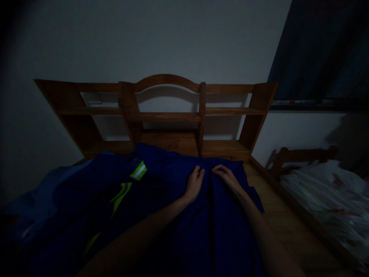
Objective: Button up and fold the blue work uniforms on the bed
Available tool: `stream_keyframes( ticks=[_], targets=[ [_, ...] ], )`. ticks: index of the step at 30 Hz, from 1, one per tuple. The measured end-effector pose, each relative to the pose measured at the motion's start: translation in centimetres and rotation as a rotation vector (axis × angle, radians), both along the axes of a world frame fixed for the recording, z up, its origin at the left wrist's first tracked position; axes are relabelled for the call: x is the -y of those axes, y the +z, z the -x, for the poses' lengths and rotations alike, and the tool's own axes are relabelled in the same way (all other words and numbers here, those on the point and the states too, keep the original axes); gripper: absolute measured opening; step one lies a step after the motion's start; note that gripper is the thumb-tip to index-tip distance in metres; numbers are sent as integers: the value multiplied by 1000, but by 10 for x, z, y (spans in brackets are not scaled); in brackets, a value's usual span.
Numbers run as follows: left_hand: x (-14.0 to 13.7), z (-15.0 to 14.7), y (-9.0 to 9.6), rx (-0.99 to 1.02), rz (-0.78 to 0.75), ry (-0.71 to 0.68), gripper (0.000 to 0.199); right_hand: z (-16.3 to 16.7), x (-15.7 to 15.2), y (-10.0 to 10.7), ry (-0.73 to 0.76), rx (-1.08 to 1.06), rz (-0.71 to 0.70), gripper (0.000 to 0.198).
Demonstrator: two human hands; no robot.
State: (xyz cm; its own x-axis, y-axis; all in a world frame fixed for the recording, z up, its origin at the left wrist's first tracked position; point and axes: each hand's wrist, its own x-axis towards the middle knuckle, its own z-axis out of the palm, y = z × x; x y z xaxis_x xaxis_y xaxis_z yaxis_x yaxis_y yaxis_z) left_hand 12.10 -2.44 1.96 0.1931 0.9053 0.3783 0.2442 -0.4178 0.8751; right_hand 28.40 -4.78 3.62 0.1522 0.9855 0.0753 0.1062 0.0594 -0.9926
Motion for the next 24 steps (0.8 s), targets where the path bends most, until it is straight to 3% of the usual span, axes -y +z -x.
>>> stream_keyframes(
  ticks=[14,24],
  targets=[
    [0,0,0,-27,-50,-21,27,-2,-1,-1,50,6,5,26],
    [-1,0,-2,-48,-68,41,18,-7,-8,-11,74,-35,4,28]
  ],
)
